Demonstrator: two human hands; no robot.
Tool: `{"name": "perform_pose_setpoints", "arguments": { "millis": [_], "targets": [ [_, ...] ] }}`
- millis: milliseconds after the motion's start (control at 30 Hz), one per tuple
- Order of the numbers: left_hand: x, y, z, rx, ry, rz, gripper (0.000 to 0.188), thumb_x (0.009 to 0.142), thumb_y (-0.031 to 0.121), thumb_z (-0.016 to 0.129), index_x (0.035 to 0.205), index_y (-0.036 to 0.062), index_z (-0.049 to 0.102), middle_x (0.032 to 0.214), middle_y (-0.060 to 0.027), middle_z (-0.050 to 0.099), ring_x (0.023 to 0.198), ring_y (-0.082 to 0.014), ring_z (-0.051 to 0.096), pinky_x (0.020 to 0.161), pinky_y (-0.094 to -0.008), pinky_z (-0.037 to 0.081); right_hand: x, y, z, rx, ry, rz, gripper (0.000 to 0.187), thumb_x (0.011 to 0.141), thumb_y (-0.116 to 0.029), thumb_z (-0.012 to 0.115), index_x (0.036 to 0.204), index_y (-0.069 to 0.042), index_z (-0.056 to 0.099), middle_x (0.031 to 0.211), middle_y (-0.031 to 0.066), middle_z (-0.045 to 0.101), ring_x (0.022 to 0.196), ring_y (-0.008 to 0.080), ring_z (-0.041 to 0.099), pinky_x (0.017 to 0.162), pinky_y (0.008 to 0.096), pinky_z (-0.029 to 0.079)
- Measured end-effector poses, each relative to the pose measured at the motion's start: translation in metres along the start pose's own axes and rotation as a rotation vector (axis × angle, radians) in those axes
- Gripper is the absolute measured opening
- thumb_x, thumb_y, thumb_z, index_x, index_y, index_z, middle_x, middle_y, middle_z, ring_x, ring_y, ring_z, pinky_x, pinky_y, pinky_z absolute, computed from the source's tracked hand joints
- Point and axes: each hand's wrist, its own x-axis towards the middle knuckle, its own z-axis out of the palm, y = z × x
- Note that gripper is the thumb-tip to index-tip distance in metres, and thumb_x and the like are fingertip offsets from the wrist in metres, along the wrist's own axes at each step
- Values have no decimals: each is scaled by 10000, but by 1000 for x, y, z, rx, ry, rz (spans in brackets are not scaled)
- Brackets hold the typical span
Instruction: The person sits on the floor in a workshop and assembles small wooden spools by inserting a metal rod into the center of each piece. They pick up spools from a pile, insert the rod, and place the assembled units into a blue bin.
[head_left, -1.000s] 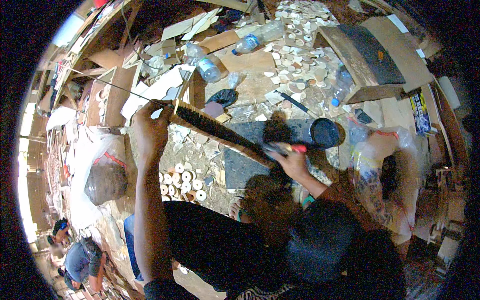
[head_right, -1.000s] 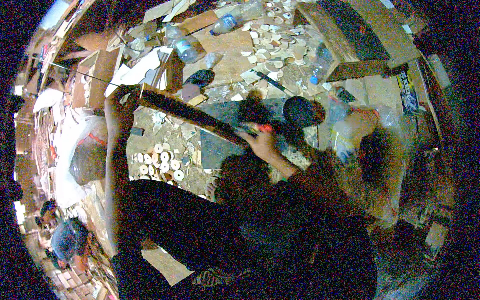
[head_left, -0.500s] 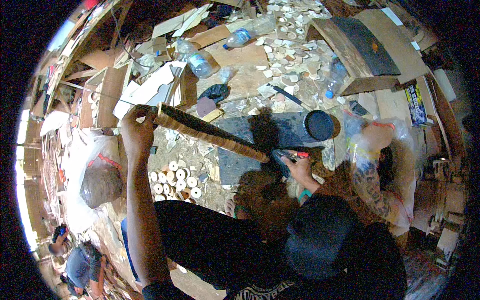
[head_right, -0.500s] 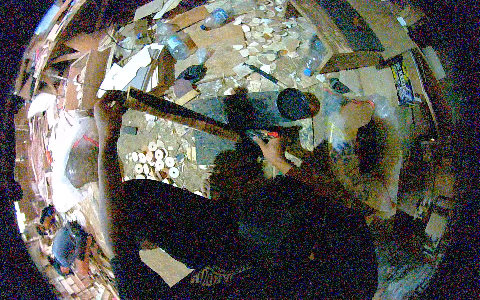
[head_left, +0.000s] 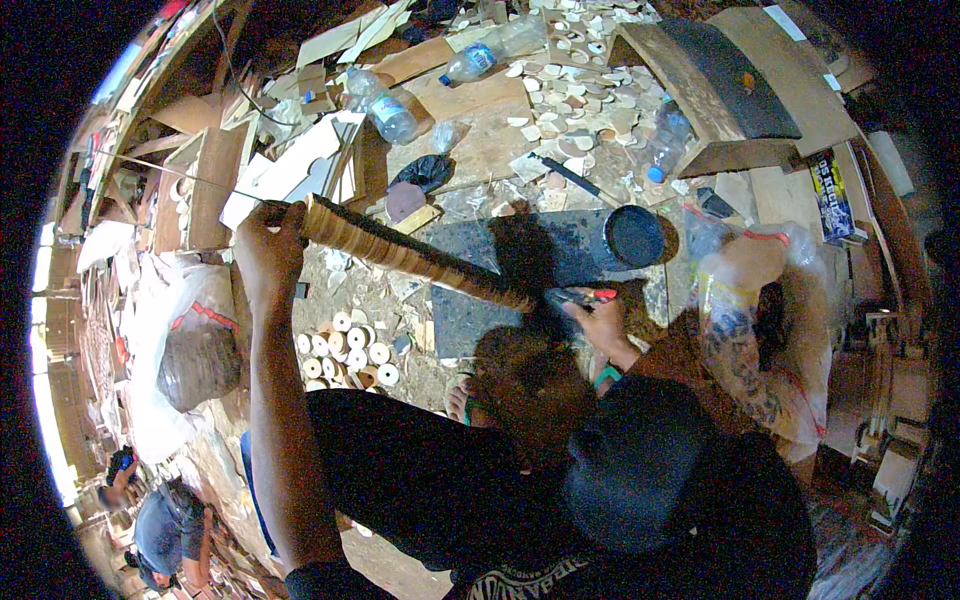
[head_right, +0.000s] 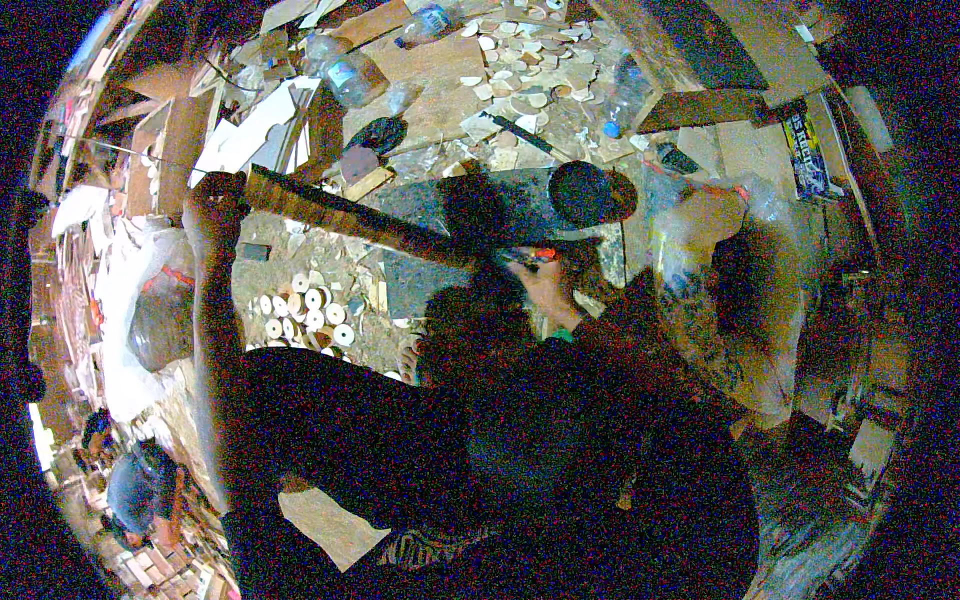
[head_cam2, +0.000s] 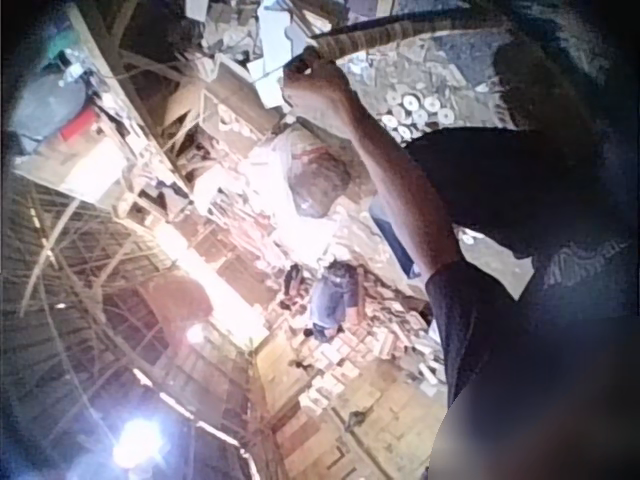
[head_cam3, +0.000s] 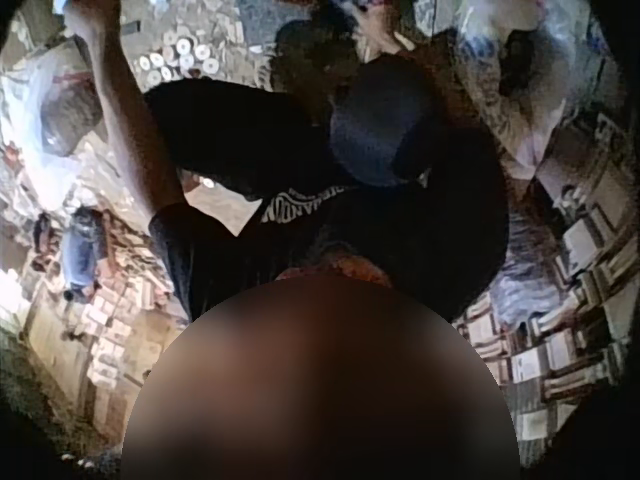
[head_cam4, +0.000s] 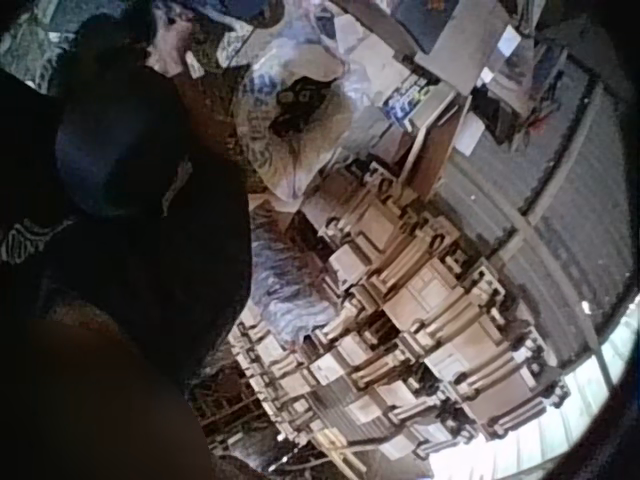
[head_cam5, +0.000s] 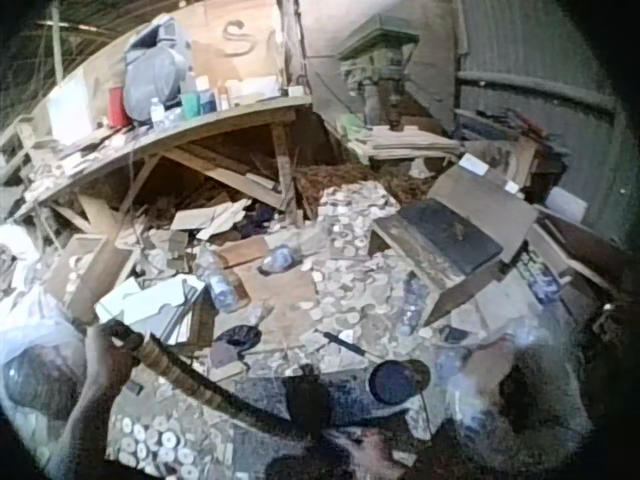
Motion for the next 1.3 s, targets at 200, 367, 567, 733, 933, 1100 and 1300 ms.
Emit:
{"name": "perform_pose_setpoints", "arguments": {
  "millis": [200,367,567,733,933,1100,1300],
  "targets": [
    [2,12,7,98,58,71,258,818,281,685,881,32,704,854,-156,702,805,-266,682,747,-373,498,48,-61,46,-75,-1,-327,377,811,-298,730,1063,-27,659,949,103,695,845,190,637,765,316,485],
    [4,-5,7,86,81,139,259,818,273,689,872,20,700,872,-152,705,817,-270,683,762,-361,502,53,-65,53,175,-24,-283,399,814,-303,728,1054,5,646,937,123,690,830,182,631,755,315,486],
    [5,-13,2,-89,-48,-24,260,827,260,684,862,2,695,787,-142,701,688,-240,681,706,-354,510,-8,-4,-3,-99,4,76,303,858,-224,673,1097,-38,655,1016,99,696,915,162,657,804,308,498],
    [6,10,3,-17,-15,48,255,826,267,681,850,14,698,703,-134,686,624,-205,667,640,-337,496,39,-59,45,-19,87,-352,332,822,-218,723,1075,-14,651,982,89,697,884,155,644,788,297,497],
    [1,9,1,9,-15,44,251,828,275,675,858,27,701,686,-132,682,629,-202,666,639,-341,494,39,-55,41,78,-1,-347,297,847,-198,697,1056,5,638,963,96,693,885,163,641,789,310,500],
    [5,-10,0,-143,-76,85,246,845,222,666,851,-24,682,736,-133,691,601,-172,644,599,-311,502,-20,11,-17,-99,29,0,263,829,-196,708,1045,-50,677,950,78,698,849,172,647,784,317,499],
    [14,-31,1,-123,-109,121,257,857,217,651,803,-34,652,684,-83,647,568,-113,567,508,-297,444,-2,-25,-92,-194,380,-285,228,830,-126,697,1001,24,668,879,79,696,769,132,620,727,297,498]
  ]
}}
